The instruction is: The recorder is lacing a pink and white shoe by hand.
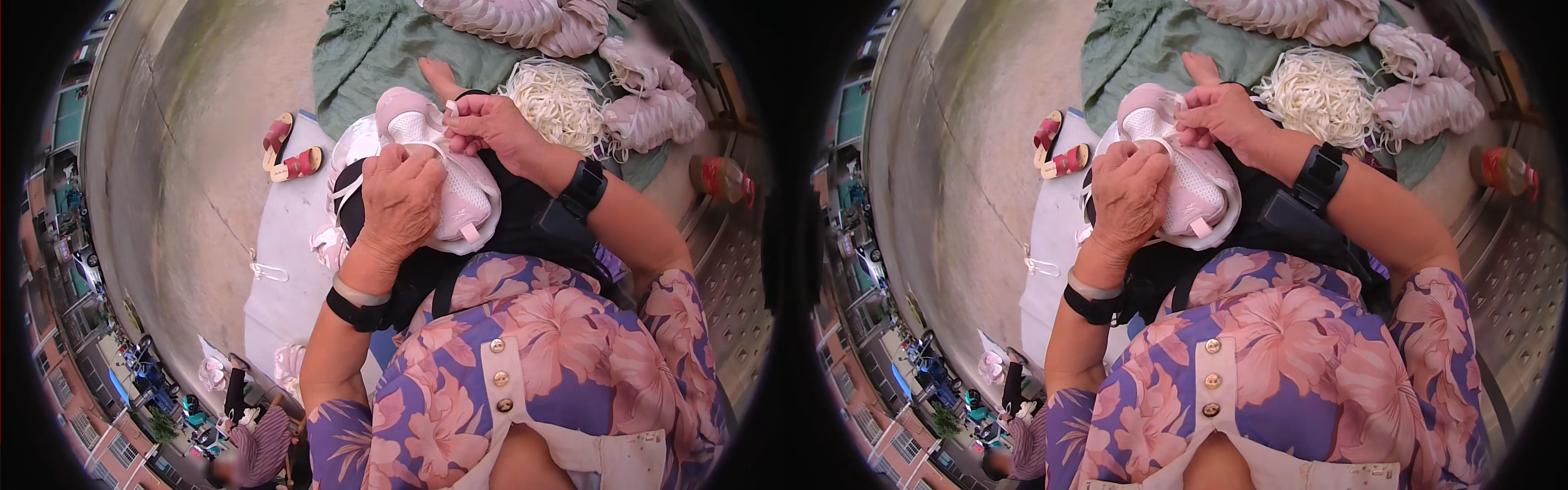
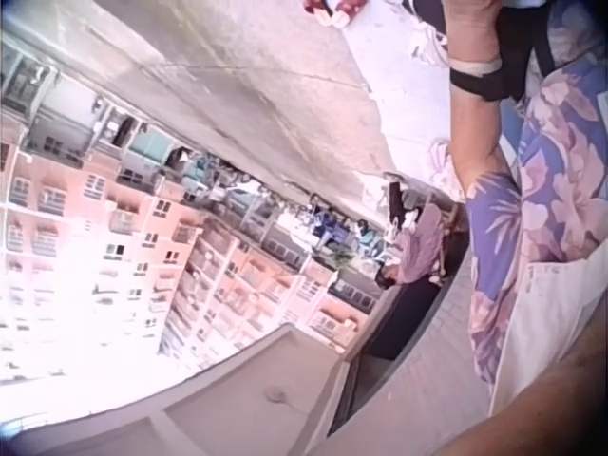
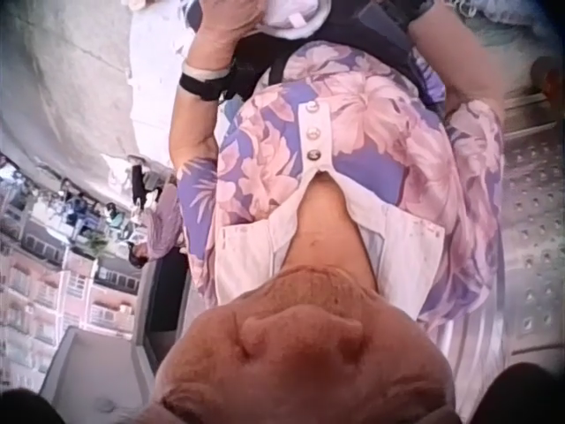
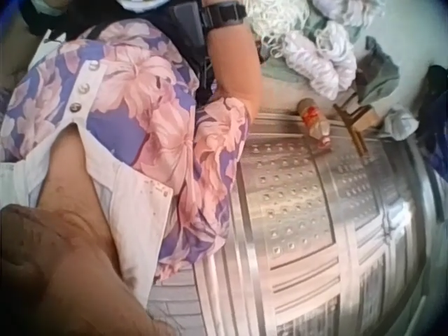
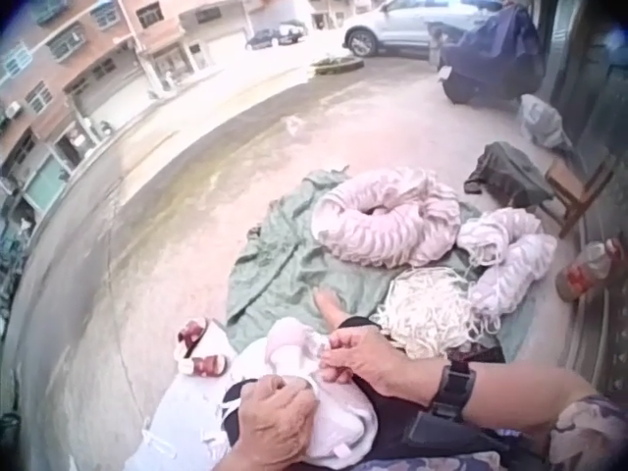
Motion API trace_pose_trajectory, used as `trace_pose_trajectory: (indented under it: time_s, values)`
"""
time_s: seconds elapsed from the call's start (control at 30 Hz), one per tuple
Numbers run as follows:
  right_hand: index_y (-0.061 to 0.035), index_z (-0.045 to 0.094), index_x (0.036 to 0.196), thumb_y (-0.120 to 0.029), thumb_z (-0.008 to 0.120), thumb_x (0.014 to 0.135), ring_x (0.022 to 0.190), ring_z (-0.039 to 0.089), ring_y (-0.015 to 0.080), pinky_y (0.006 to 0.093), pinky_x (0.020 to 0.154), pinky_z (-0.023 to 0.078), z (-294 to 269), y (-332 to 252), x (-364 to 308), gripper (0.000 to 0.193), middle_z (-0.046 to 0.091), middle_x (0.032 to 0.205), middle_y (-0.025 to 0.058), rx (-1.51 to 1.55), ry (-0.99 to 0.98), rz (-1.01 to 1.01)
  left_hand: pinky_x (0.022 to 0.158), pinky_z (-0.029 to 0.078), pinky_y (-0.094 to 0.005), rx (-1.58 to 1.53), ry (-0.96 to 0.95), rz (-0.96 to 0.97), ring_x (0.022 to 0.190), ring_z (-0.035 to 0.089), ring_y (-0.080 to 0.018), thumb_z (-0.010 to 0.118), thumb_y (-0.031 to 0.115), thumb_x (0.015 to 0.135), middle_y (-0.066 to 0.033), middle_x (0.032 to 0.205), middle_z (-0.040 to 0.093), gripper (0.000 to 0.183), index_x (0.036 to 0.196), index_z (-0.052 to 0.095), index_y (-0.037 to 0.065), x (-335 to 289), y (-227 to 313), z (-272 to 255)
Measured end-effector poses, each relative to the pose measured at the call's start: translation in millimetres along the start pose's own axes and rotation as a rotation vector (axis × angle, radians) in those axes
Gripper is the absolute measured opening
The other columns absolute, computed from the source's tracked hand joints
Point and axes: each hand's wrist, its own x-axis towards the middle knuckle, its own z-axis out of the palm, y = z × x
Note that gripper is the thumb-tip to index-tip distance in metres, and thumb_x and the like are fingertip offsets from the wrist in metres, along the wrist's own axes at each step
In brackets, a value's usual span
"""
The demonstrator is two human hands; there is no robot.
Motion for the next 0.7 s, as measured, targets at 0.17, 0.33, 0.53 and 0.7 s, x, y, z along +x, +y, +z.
trace_pose_trajectory:
  time_s: [0.17, 0.33, 0.53, 0.7]
  values:
    - [-0.0023, 0.062, 0.082, -0.014, 0.063, 0.084, 0.057, 0.05, 0.0045, 0.0191, 0.05, 0.04, -2, 12, -7, 0.012, 0.056, 0.068, -0.0005, -0.126, 0.031, -0.117, 0.074, 0.042, -0.0365, -0.116, 0.11, -0.02, 0.081, 0.055, -0.0281, 0.062, 0.006, 0.073, -0.0052, 0.093, 0.061, 0.011, 0.083, 0.057, 0.005, -8, -7, 14]
    - [0.0012, 0.062, 0.082, -0.012, 0.062, 0.083, 0.058, 0.046, 0.0034, 0.019, 0.05, 0.039, 1, 14, -6, 0.014, 0.053, 0.067, -0.0024, -0.191, 0.03, -0.221, 0.077, 0.042, -0.0366, -0.21, 0.153, -0.064, 0.082, 0.055, -0.0305, 0.06, 0.006, 0.078, -0.0079, 0.092, 0.062, 0.008, 0.084, 0.057, 0.003, -7, -6, 17]
    - [0.0038, 0.061, 0.08, -0.011, 0.062, 0.083, 0.063, 0.046, 0.004, 0.0196, 0.055, 0.039, 6, 14, -4, 0.015, 0.053, 0.068, -0.0013, -0.267, 0.036, -0.294, 0.079, 0.042, -0.0365, -0.222, 0.148, -0.074, 0.082, 0.055, -0.0311, 0.06, 0.006, 0.08, -0.0095, 0.095, 0.063, 0.008, 0.087, 0.058, 0.002, -9, -8, 19]
    - [0.0048, 0.061, 0.082, -0.009, 0.062, 0.082, 0.064, 0.046, 0.0049, 0.0208, 0.057, 0.041, 7, 18, 0, 0.014, 0.054, 0.068, 0.0004, -0.33, 0.054, -0.336, 0.08, 0.042, -0.0359, -0.224, 0.155, -0.059, 0.082, 0.055, -0.0302, 0.059, 0.006, 0.081, -0.0094, 0.095, 0.063, 0.009, 0.089, 0.058, 0.002, -10, -9, 21]
